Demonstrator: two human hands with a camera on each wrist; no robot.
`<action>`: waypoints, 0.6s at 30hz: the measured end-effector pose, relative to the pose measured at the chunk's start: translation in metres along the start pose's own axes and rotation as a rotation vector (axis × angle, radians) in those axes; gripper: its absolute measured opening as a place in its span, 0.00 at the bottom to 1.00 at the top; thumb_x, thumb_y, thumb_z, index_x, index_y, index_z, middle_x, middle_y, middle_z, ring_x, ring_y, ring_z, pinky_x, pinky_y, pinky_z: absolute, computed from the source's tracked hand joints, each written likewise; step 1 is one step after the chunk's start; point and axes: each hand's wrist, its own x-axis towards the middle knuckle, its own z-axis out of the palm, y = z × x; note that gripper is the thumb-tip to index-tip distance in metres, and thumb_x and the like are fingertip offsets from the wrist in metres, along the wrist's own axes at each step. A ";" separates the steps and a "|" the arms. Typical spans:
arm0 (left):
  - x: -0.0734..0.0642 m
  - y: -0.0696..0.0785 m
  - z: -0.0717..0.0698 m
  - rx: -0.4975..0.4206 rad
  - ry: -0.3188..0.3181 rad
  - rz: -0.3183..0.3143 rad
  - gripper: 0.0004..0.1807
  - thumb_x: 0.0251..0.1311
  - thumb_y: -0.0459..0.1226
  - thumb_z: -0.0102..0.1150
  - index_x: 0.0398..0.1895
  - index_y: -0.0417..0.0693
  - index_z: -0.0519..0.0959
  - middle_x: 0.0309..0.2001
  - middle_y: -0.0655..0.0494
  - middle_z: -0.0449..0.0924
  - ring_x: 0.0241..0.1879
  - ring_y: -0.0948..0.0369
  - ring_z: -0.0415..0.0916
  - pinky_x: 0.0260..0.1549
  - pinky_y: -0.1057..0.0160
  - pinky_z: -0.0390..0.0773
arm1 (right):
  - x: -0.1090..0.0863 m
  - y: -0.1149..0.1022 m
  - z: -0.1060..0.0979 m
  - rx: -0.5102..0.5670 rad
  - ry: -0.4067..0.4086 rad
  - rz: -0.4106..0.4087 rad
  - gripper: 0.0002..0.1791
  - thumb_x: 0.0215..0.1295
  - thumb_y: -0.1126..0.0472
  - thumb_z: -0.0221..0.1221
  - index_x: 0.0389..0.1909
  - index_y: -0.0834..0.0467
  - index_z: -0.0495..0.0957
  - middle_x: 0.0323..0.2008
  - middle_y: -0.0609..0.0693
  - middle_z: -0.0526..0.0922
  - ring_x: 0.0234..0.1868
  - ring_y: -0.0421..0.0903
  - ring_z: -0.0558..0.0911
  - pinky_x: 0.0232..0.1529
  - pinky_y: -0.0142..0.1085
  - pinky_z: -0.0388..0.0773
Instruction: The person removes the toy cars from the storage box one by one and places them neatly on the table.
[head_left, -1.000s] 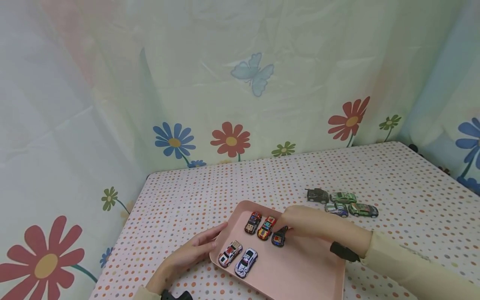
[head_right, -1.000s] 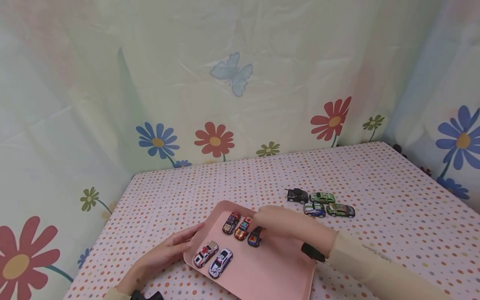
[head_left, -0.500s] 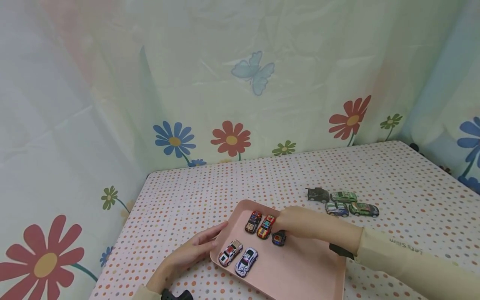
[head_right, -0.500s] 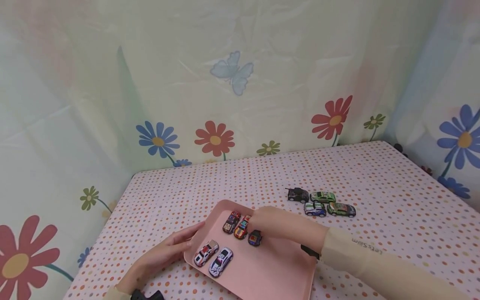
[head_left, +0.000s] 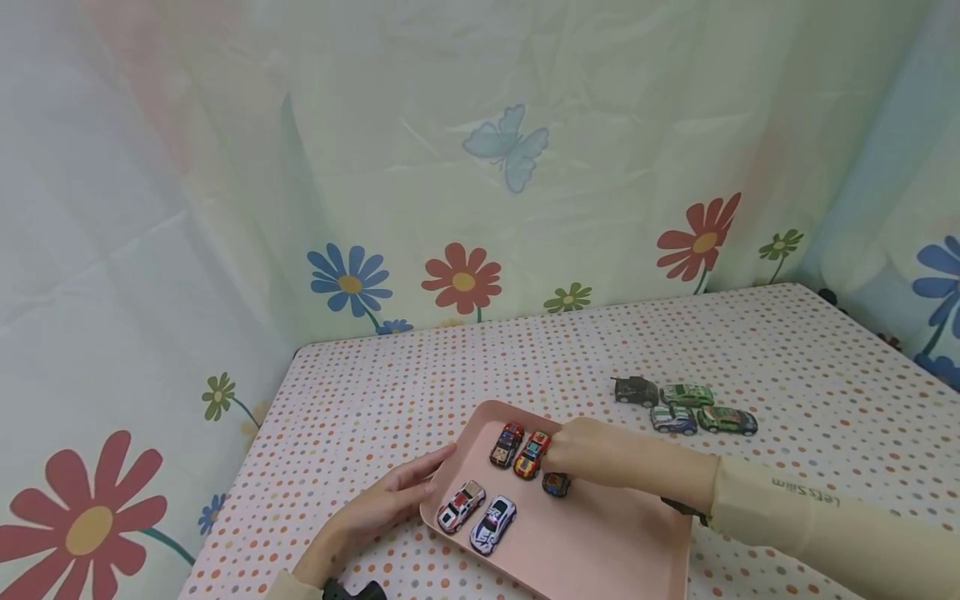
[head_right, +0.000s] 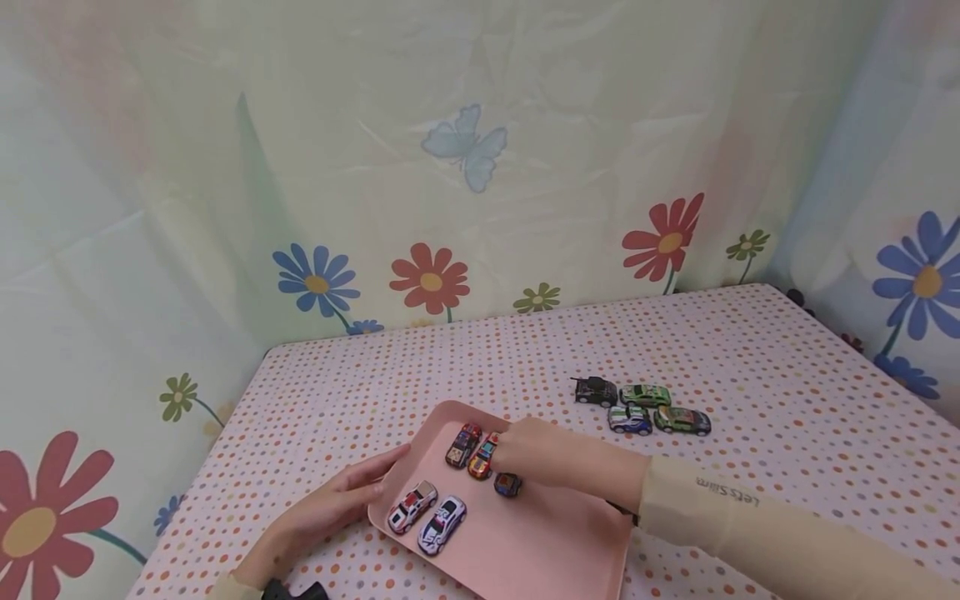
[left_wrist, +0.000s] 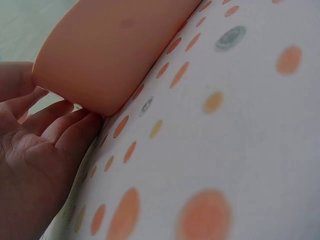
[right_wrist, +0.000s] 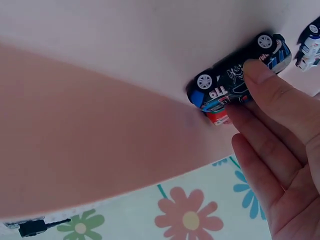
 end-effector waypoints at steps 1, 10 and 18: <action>0.000 0.000 0.000 0.000 0.001 -0.001 0.29 0.71 0.35 0.41 0.73 0.47 0.52 0.73 0.48 0.44 0.68 0.51 0.47 0.62 0.57 0.56 | 0.000 0.000 0.000 0.005 -0.006 0.003 0.08 0.48 0.65 0.69 0.24 0.49 0.81 0.19 0.38 0.77 0.19 0.34 0.72 0.19 0.26 0.69; -0.001 0.001 0.001 -0.001 -0.006 0.004 0.29 0.71 0.35 0.41 0.73 0.46 0.51 0.73 0.48 0.43 0.69 0.51 0.46 0.62 0.57 0.56 | -0.001 0.003 -0.008 0.308 0.052 0.033 0.09 0.45 0.64 0.71 0.26 0.50 0.83 0.22 0.36 0.79 0.22 0.33 0.75 0.24 0.26 0.73; -0.001 0.001 0.001 0.012 0.001 0.007 0.29 0.71 0.34 0.41 0.73 0.47 0.51 0.73 0.49 0.43 0.69 0.51 0.46 0.62 0.57 0.55 | -0.014 0.030 -0.036 0.600 0.131 0.140 0.11 0.48 0.65 0.70 0.36 0.56 0.85 0.29 0.39 0.82 0.30 0.32 0.78 0.30 0.27 0.76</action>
